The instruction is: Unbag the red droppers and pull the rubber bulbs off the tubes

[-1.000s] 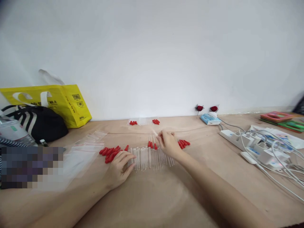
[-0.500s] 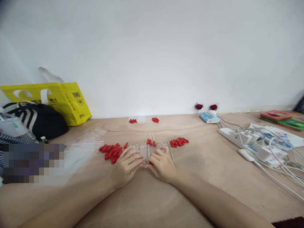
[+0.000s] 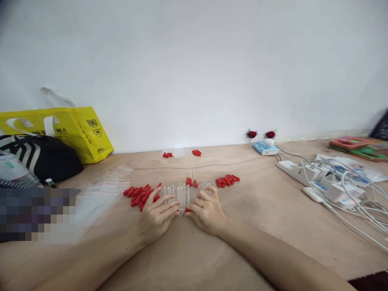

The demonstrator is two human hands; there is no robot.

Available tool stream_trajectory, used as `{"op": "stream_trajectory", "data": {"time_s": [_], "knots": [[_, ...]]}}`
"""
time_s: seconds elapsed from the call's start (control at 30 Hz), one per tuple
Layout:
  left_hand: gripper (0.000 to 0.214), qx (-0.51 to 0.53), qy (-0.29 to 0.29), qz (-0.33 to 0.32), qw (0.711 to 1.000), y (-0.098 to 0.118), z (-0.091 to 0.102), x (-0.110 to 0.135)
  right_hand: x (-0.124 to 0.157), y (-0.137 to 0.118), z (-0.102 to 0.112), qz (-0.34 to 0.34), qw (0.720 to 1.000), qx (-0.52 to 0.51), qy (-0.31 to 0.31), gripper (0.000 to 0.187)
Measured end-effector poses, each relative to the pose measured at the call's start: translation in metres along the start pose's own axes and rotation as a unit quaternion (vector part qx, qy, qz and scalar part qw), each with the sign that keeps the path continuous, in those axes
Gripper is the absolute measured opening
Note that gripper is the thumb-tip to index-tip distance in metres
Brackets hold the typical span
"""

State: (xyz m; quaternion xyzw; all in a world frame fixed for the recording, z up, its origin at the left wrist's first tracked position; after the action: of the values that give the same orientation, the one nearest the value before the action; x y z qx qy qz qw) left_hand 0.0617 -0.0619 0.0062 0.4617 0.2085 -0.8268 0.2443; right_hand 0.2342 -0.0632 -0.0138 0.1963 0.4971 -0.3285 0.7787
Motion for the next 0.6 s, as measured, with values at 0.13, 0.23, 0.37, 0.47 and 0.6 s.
{"op": "stream_trajectory", "data": {"time_s": [0.13,0.23,0.37,0.47,0.6], "knots": [[0.017,-0.014,-0.005,-0.013,1.0,0.003,0.004,-0.002,0.001,-0.001,0.003,0.015,1.0,0.012,-0.003,0.015],[0.016,-0.018,0.001,-0.018,1.0,0.004,0.005,-0.002,0.002,-0.001,0.005,0.026,1.0,0.01,0.0,0.018],[0.015,-0.018,0.001,-0.027,0.999,0.006,0.005,-0.002,0.001,-0.001,0.009,0.035,0.999,0.0,0.009,0.02],[0.015,-0.017,0.014,-0.035,0.999,0.007,0.005,-0.002,0.0,0.0,0.012,0.046,0.999,-0.011,0.018,0.018],[0.015,-0.02,0.012,-0.043,0.999,0.007,0.005,-0.001,-0.002,0.004,0.013,0.056,0.998,-0.036,0.0,0.018]]}}
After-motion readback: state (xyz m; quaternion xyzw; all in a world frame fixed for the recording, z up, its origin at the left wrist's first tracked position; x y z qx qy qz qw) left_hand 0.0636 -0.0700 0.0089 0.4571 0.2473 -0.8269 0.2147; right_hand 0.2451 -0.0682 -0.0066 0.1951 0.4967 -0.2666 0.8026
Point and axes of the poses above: each hand's wrist, its own x-axis away from the middle knuckle, its own z-axis out of the back of the hand, y = z × x, the point moved 2 cm from there along -x, towards the middle knuckle, and after that the axes turned 14 degrees about y, right-handed, at the moved point
